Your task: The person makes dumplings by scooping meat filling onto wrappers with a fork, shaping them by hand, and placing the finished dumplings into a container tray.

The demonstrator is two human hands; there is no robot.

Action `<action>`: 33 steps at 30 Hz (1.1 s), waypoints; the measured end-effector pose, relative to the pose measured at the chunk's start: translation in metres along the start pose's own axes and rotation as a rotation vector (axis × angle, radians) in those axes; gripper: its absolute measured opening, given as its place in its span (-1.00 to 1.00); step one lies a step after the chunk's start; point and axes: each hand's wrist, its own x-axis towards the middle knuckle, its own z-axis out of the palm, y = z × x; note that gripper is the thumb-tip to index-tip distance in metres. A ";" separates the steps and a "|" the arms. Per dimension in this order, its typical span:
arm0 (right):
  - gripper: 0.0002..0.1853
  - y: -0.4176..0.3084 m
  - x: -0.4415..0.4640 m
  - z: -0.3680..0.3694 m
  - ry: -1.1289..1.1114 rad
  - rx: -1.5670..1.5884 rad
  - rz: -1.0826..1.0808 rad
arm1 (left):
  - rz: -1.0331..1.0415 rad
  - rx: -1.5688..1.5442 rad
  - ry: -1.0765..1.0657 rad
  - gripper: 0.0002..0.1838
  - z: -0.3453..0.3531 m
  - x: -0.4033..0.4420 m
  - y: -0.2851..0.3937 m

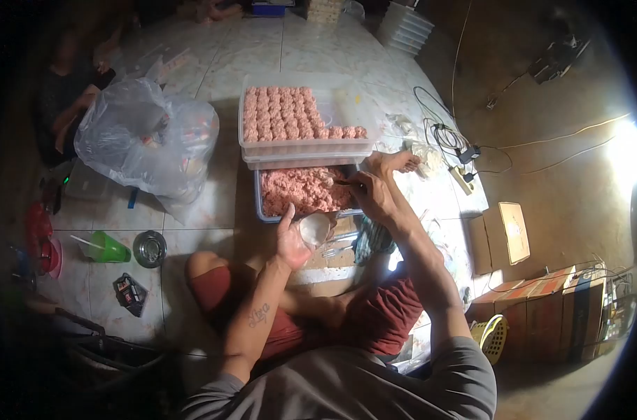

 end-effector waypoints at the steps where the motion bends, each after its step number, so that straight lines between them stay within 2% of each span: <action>1: -0.81 0.007 0.003 0.005 0.007 0.002 -0.009 | 0.003 -0.035 -0.014 -0.21 0.005 0.005 0.001; 3: -0.79 0.024 0.009 0.019 0.140 -0.151 -0.221 | 0.011 -0.002 0.008 -0.27 0.011 0.008 0.002; 5: -0.76 -0.006 0.003 0.001 -0.063 -0.362 -0.227 | 0.038 0.178 0.115 -0.26 0.011 0.003 -0.002; 7: -0.76 0.004 0.009 0.003 -0.111 -0.501 -0.243 | 0.005 0.214 0.164 -0.31 -0.006 -0.012 -0.009; 9: -0.77 0.016 0.022 0.006 -0.132 -0.631 -0.236 | 0.006 0.380 0.232 -0.36 -0.015 -0.031 -0.014; 14: -0.77 0.040 0.053 0.028 -0.302 -0.911 -0.204 | 0.008 0.346 0.287 -0.43 -0.045 -0.068 -0.024; 16: -0.77 0.040 0.062 0.035 -0.411 -0.939 -0.170 | 0.018 0.337 0.319 -0.42 -0.057 -0.070 -0.025; 22: -0.76 0.063 0.065 0.038 -0.720 -0.581 0.029 | 0.046 0.332 0.332 -0.41 -0.051 -0.064 -0.018; 27: -0.75 0.090 0.056 0.007 -0.549 -0.221 0.063 | 0.082 0.265 0.345 -0.45 -0.057 -0.068 -0.013; 28: -0.77 0.097 0.055 0.002 -0.525 -0.210 -0.031 | 0.097 0.225 0.338 -0.47 -0.056 -0.067 -0.013; 33: -0.76 0.084 0.037 0.031 -0.636 -0.565 -0.062 | 0.072 0.233 0.315 -0.50 -0.062 -0.058 -0.018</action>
